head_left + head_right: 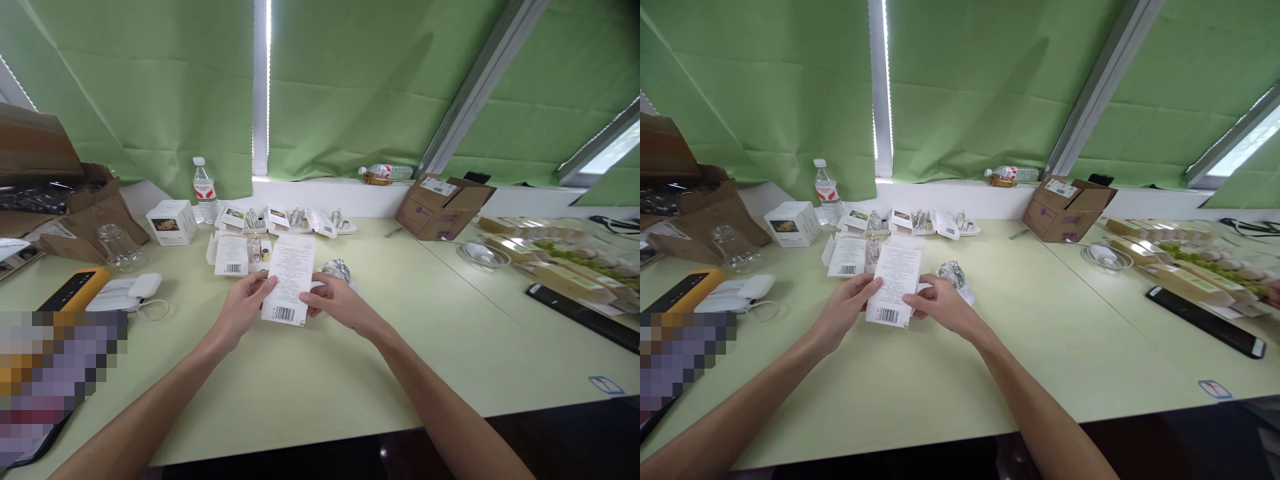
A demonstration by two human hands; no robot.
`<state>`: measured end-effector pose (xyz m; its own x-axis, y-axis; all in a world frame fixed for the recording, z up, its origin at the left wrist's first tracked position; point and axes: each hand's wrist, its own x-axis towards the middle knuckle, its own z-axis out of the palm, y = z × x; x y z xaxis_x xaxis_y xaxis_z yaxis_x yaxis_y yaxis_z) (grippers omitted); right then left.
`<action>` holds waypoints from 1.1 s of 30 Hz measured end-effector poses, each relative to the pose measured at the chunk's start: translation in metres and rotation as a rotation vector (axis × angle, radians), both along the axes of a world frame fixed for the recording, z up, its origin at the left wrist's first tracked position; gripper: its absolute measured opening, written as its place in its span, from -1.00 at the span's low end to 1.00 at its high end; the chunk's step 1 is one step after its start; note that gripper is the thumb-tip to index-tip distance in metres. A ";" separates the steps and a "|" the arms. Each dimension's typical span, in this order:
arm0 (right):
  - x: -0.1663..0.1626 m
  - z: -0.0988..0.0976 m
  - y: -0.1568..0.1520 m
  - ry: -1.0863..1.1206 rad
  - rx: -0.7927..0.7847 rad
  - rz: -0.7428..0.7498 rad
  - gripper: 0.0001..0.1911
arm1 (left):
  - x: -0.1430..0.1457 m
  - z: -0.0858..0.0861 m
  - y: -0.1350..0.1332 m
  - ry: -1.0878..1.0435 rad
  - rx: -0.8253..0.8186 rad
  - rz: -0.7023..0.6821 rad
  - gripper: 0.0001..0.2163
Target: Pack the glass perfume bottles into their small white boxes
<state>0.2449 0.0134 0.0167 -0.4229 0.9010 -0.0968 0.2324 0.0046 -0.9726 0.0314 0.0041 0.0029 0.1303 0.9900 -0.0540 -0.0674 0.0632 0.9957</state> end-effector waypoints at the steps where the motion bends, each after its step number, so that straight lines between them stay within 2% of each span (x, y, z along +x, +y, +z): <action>1: 0.000 0.000 -0.001 -0.005 -0.001 0.024 -0.41 | 0.000 0.000 0.000 0.000 0.001 0.013 -0.54; 6: -0.001 0.002 -0.007 -0.028 0.000 0.116 -0.28 | -0.002 0.000 0.000 0.013 0.009 0.029 -0.52; 11: -0.002 0.002 -0.007 -0.019 -0.008 0.129 -0.23 | -0.001 0.000 0.000 0.024 0.011 0.030 -0.52; 33: 0.001 0.004 -0.006 -0.059 0.019 0.144 -0.18 | 0.000 -0.001 -0.001 -0.010 0.001 0.012 -0.50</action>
